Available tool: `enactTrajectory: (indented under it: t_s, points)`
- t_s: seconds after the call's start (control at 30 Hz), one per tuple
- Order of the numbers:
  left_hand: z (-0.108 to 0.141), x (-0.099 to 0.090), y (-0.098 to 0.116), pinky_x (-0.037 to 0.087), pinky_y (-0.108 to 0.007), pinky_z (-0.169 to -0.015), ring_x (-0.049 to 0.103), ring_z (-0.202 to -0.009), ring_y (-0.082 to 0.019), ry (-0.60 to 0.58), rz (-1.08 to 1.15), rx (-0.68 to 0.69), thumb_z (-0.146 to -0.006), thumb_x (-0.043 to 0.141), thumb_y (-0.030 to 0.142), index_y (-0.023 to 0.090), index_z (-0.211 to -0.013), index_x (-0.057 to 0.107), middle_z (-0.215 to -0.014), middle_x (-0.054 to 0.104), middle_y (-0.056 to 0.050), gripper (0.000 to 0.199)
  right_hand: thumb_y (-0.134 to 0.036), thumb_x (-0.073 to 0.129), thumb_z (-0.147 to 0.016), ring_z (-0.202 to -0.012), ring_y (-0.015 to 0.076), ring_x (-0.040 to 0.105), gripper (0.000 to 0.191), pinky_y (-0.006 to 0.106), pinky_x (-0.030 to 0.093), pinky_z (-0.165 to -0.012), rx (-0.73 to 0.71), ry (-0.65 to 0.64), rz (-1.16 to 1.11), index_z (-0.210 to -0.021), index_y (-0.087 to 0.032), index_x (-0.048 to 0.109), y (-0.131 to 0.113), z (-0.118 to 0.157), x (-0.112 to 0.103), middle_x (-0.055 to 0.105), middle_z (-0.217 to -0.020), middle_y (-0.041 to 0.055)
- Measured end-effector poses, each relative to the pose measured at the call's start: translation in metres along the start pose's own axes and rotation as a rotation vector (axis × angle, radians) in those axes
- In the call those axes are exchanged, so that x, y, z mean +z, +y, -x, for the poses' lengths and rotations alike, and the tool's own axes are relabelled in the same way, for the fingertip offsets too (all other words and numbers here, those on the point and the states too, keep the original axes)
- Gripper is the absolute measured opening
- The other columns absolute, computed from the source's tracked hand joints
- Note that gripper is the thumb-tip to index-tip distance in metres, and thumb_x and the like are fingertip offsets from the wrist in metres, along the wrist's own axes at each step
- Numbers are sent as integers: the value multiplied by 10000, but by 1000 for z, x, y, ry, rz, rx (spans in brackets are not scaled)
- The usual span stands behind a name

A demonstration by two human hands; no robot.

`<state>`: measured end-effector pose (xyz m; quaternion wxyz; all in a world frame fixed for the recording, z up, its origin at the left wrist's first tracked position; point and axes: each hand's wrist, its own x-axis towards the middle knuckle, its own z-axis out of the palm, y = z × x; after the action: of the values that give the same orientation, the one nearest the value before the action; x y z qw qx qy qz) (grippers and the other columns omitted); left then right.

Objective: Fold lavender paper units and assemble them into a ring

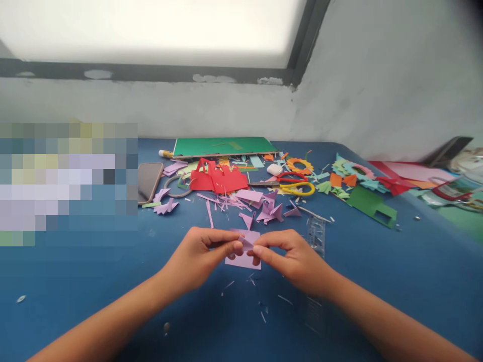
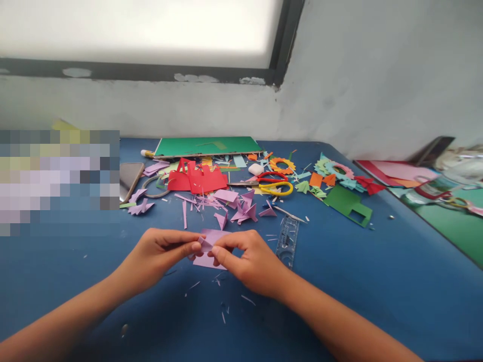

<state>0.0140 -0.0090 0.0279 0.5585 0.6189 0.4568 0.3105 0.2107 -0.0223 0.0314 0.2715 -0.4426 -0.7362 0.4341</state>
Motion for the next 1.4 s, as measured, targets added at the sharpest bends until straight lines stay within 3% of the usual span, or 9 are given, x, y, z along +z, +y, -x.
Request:
enactTrajectory:
  t_s: [0.23, 0.47, 0.57, 0.73, 0.9, 1.03, 1.4]
  points:
    - [-1, 2, 0, 488, -235, -621, 606, -629, -140, -52, -126, 75, -761, 599, 249, 155, -788, 727, -694, 708, -27, 161, -309, 416, -885, -627, 120, 545, 315, 235, 398, -595, -50, -86, 22, -694, -155, 613, 5, -2, 4, 612, -659, 13]
    - [-1, 0, 2, 481, -228, -638, 626, -660, -138, -125, 86, -105, -704, 653, 242, 157, -869, 699, -726, 711, -25, 191, -291, 379, -901, -608, 106, 497, 315, 222, 373, -585, -133, -71, 51, -720, -152, 597, 8, -2, 7, 560, -651, 3]
    - [-1, 0, 6, 450, -213, -617, 593, -637, -128, -148, -24, -102, -731, 632, 260, 143, -725, 711, -681, 694, -24, 142, -304, 393, -900, -621, 105, 498, 292, 217, 368, -584, -143, -70, 75, -754, -154, 597, 8, -2, 9, 566, -676, 3]
    - [1, 4, 5, 411, -209, -600, 563, -635, -129, -173, -110, -90, -738, 626, 310, 130, -717, 706, -668, 677, -22, 198, -304, 385, -910, -587, 95, 459, 289, 214, 340, -559, -199, -67, 174, -733, -158, 562, 10, -1, 11, 536, -653, -6]
    - [-1, 3, -4, 359, -194, -542, 513, -569, -97, -221, 54, -183, -688, 680, 323, 127, -717, 696, -618, 641, 2, 199, -291, 363, -908, -578, 101, 437, 299, 230, 331, -566, -287, -32, 229, -697, -165, 531, 13, 2, 14, 499, -622, -7]
    - [-2, 1, -4, 376, -196, -578, 540, -601, -99, -267, 132, -188, -693, 688, 322, 144, -783, 712, -673, 671, -7, 201, -319, 344, -910, -562, 102, 437, 330, 227, 325, -540, -226, 6, 208, -670, -166, 510, 15, 1, 17, 495, -607, -7]
    - [-1, -1, 3, 415, -204, -596, 544, -605, -105, -115, 150, -123, -720, 661, 300, 181, -762, 723, -665, 671, -7, 140, -372, 352, -931, -608, 106, 516, 383, 223, 385, -594, -107, -28, 45, -684, -166, 560, 11, -2, 12, 574, -640, -3]
